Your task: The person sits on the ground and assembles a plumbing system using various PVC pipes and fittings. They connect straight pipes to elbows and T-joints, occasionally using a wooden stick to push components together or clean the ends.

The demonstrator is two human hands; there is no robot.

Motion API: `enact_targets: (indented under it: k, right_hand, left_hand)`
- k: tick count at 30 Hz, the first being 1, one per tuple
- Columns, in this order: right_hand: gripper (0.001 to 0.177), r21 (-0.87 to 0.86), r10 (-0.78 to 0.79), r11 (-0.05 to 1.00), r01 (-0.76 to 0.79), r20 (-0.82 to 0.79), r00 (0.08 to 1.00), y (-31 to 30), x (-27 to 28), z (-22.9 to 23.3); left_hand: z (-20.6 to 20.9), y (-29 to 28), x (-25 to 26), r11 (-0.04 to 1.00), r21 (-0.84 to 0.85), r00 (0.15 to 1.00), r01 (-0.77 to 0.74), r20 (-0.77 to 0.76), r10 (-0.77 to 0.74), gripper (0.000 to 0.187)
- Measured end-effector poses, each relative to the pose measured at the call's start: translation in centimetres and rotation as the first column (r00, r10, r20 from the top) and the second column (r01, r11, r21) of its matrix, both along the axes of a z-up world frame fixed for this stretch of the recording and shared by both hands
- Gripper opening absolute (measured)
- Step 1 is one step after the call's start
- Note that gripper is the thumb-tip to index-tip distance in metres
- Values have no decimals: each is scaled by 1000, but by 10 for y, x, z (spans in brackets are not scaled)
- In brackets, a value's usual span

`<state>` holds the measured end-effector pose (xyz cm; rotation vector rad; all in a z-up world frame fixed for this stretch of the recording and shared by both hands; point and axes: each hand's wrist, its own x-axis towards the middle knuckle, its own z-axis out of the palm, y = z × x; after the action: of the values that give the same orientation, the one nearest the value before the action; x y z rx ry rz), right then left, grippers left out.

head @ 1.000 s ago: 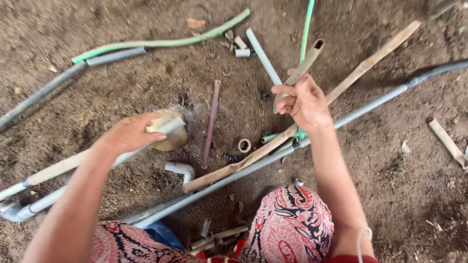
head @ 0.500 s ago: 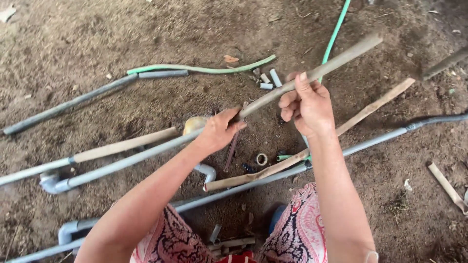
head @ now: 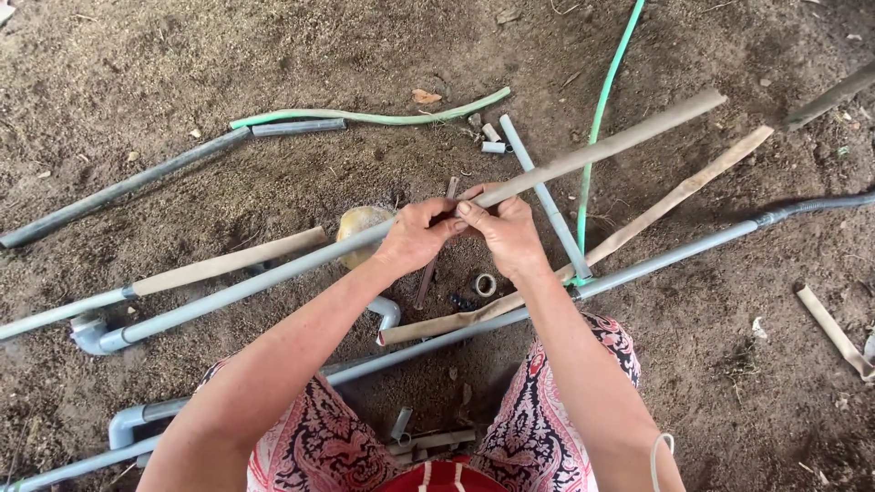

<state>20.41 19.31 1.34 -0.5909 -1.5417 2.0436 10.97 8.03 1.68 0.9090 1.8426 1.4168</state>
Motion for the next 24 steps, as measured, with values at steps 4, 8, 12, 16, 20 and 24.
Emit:
enact_targets:
  k: [4,8,12,16,20,24]
  right_hand:
    - [14,130,-84,988,86,-24,996,-14,0,7]
    - [13,257,-155,953,159,-35,987,-19,-3,-2]
    - [9,154,-42,987,41,3,999,-1,-4,-9]
    - [14,24,-12,1000,12,18,1000,20,7,16]
    - [11,-82,-18,997,16,-22,1000,34,13,25]
    - [23,-24,65,998,-66,-32,997,15,1,-8]
  left_hand:
    - [0,2,5,997,-9,995,-73,-66,72,24]
    - [-16,1,0,999,-27,996,-44,-81,42,21]
    - [12,-4,-2,992,-88,996,89,17,-88,25]
    - [4,-2,-21,991,-63,991,122,65,-118,26]
    - [15,-15,-25,963,-171,975,210,107,-193,31]
    - [17,-10,-9,987,-24,987,158,44,-157,37]
